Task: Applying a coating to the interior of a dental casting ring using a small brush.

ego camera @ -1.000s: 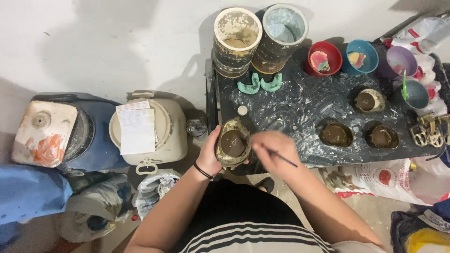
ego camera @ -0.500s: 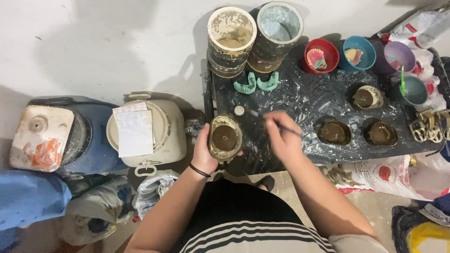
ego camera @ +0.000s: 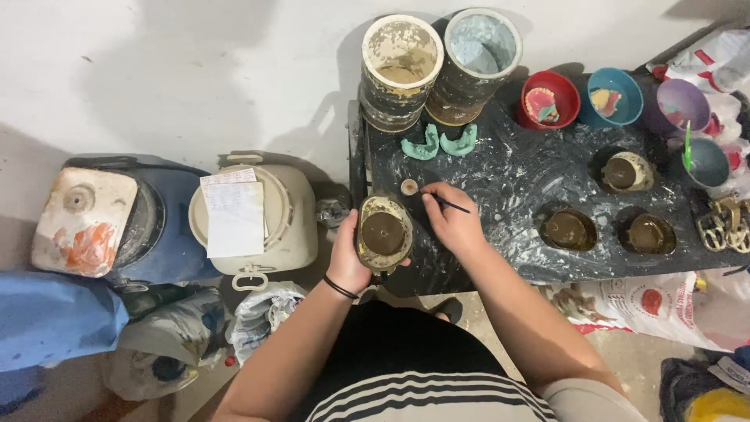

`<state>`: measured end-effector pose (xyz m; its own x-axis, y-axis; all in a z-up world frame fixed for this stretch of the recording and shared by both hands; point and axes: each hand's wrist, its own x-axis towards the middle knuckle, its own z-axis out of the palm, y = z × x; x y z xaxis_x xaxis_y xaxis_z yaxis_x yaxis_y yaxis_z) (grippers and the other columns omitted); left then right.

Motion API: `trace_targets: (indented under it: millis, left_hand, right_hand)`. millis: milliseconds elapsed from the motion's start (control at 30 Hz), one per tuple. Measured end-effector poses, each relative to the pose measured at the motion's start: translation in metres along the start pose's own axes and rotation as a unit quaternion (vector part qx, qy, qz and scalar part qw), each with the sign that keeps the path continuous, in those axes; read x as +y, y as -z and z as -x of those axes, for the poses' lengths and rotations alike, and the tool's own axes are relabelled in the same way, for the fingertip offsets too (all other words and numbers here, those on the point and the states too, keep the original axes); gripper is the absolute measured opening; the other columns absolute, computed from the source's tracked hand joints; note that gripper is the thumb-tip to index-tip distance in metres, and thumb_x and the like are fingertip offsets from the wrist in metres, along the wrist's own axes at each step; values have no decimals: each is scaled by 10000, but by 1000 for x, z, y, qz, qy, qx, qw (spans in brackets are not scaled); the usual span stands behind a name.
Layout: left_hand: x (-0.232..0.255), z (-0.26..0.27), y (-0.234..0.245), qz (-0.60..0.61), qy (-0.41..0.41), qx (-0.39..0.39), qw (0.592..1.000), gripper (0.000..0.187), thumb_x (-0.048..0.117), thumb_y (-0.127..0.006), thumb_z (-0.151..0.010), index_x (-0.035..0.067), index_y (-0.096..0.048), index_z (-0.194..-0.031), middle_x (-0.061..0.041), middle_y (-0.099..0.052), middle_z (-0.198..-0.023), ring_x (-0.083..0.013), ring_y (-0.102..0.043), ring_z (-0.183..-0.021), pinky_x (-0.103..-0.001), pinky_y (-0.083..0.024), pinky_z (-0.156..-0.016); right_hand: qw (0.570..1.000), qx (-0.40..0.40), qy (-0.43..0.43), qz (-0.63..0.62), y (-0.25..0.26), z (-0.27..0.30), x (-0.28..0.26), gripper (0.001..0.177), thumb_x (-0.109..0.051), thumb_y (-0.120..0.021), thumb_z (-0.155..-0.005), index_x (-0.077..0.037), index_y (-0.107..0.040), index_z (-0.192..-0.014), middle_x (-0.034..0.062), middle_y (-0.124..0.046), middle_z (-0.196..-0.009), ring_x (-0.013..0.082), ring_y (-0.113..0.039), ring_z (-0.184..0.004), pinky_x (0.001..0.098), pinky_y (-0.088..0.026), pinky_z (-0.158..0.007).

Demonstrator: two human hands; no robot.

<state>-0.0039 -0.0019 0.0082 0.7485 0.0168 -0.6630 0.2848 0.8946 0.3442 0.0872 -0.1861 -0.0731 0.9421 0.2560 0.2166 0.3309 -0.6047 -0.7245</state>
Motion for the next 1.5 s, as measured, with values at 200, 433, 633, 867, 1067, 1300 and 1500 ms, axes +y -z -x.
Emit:
trace_targets:
  millis: [200,433,633,867,1067,1300,1500]
  left_hand:
    - [2,2,3,-14,-1,-27,1000,468,357,-650,-979,-33,-676,-1237,-314,-700,-1258,-423,-708,-1126,-526,-613,-878]
    - [-8,-3,10,-71,4,-96,993,618,437,-597,-1002,-40,-616,-1394,-326,-628,-1396,-430,-647,-1248,-545,-583,-971]
    - [-34,-53,54,-102,4,-110,989,659,409,-612,-1017,-61,-529,-1470,-337,-579,-1444,-433,-611,-1290,-559,-559,-1015]
    - [-30,-38,44,-189,-6,-130,973,731,444,-530,-1053,-79,-409,-1550,-340,-471,-1545,-451,-486,-1417,-568,-462,-1142]
    - [-13,1,9,-273,-29,-143,951,856,509,-502,-1049,-97,-251,-1599,-354,-263,-1648,-495,-297,-1511,-600,-291,-1232]
    - [-34,-53,53,-212,-48,-166,962,706,473,-546,-1043,-65,-493,-1497,-353,-480,-1531,-479,-512,-1380,-580,-500,-1085]
    - [-20,-28,33,-252,-42,-164,953,859,504,-486,-1052,-99,-232,-1607,-379,-260,-1640,-518,-293,-1500,-614,-301,-1216]
  right_hand:
    - [990,61,43,-116,21,28,-5,155,-158,-653,-990,-109,-777,-1070,146,-764,-945,334,-728,-921,436,-553,-857]
    - [968,18,230,-96,40,22,-76,129,-124,-658,-949,-78,-776,-973,113,-766,-876,342,-718,-786,416,-582,-767]
    - [962,7,258,-94,48,29,-88,128,-113,-641,-946,-67,-760,-954,126,-748,-859,358,-714,-761,436,-599,-717]
    - [969,-3,243,-41,52,48,-67,222,-194,-602,-952,-114,-679,-760,82,-621,-613,313,-624,-572,389,-538,-557]
    - [954,-11,297,-28,48,56,-49,184,-169,-596,-974,-85,-688,-838,103,-661,-715,348,-664,-669,419,-554,-613]
    - [982,-42,92,-158,50,66,-37,196,-112,-568,-1006,-26,-708,-898,214,-680,-727,405,-690,-708,473,-547,-676]
    - [964,-106,92,-225,56,77,-77,206,-135,-614,-965,-54,-739,-822,148,-703,-684,359,-682,-645,440,-564,-660]
